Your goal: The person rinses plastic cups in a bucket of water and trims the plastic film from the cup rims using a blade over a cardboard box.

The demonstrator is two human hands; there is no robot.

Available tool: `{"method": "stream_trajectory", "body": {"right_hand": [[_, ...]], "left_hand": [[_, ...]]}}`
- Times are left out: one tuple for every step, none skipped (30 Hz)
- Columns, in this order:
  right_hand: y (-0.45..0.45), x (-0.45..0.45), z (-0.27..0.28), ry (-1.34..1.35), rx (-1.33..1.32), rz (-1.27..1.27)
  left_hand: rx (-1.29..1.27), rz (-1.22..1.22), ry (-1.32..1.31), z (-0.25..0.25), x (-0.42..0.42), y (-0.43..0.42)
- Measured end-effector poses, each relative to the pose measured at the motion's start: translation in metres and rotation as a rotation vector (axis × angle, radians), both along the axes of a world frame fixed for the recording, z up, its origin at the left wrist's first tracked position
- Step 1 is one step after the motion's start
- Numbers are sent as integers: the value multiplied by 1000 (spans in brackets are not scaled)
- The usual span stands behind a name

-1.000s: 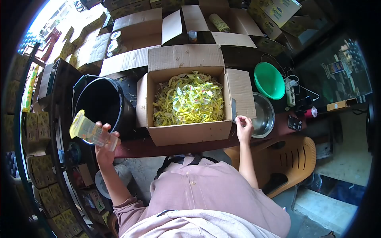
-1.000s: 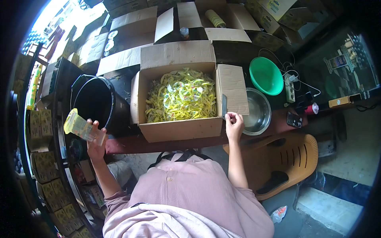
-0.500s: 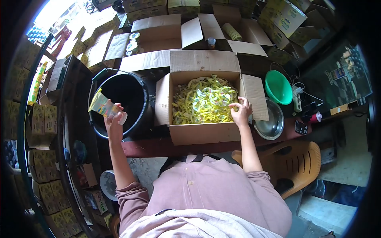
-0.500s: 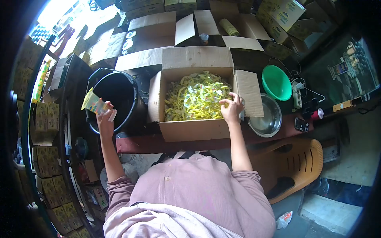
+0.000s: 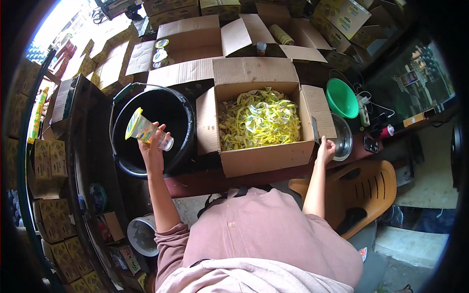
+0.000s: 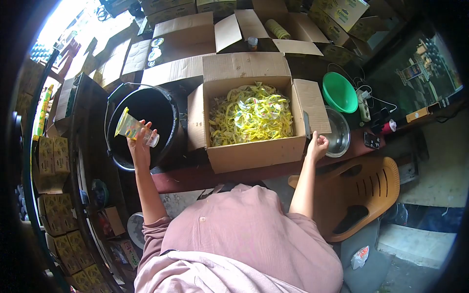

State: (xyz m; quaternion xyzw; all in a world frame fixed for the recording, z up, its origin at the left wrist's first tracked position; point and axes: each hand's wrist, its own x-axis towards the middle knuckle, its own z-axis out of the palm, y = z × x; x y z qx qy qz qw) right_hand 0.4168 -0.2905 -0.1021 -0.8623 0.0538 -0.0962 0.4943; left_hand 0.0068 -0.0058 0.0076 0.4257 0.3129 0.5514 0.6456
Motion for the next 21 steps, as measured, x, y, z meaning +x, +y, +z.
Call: {"method": "stream_trajectory", "body": {"right_hand": [[-3,2,-5,166,50,-19],[-4,3,-11,182,124,23],[-4,5,-17,198,201,73],[-16,30,-47,279,125,151],[-15,29,-44,285,216,176],[-14,29,-40,294,343,201],[-13,28,-39,212,311,125],[-13,26,-35,211,339,95],[-13,26,-31,199,472,89],[-16,32,-35,158,535,74],[-14,24,-14,221,543,77],[-1,7,14,255,714,126],[10,7,23,342,852,168],[26,6,31,397,941,269],[43,-1,40,453,1025,367],[67,-13,51,477,1085,458],[92,-30,61,516,1125,538],[113,-31,50,581,1156,706],[139,-68,81,680,1205,891],[159,-78,77,789,1168,983],[180,-109,97,843,1089,1075]], "left_hand": [[12,17,4,0,0,0],[7,16,17,1,-1,0],[23,31,39,0,-1,-1],[34,24,68,-3,-2,0],[46,23,98,-6,-4,1],[33,31,107,-4,-3,0],[32,46,141,-5,-2,-1],[49,48,172,-9,-3,0],[68,53,199,-13,-4,2],[56,65,192,-14,-4,3],[45,73,184,-14,-2,3],[33,93,166,-10,0,2],[61,94,174,-10,1,2],[91,92,194,-9,1,1],[117,88,217,-6,1,0],[126,64,221,-9,0,1],[172,34,257,-12,-2,1],[176,18,264,-10,-3,1],[176,-1,271,-9,-3,-1],[173,14,271,-9,-3,-2],[184,24,286,-11,-4,-3]]}}
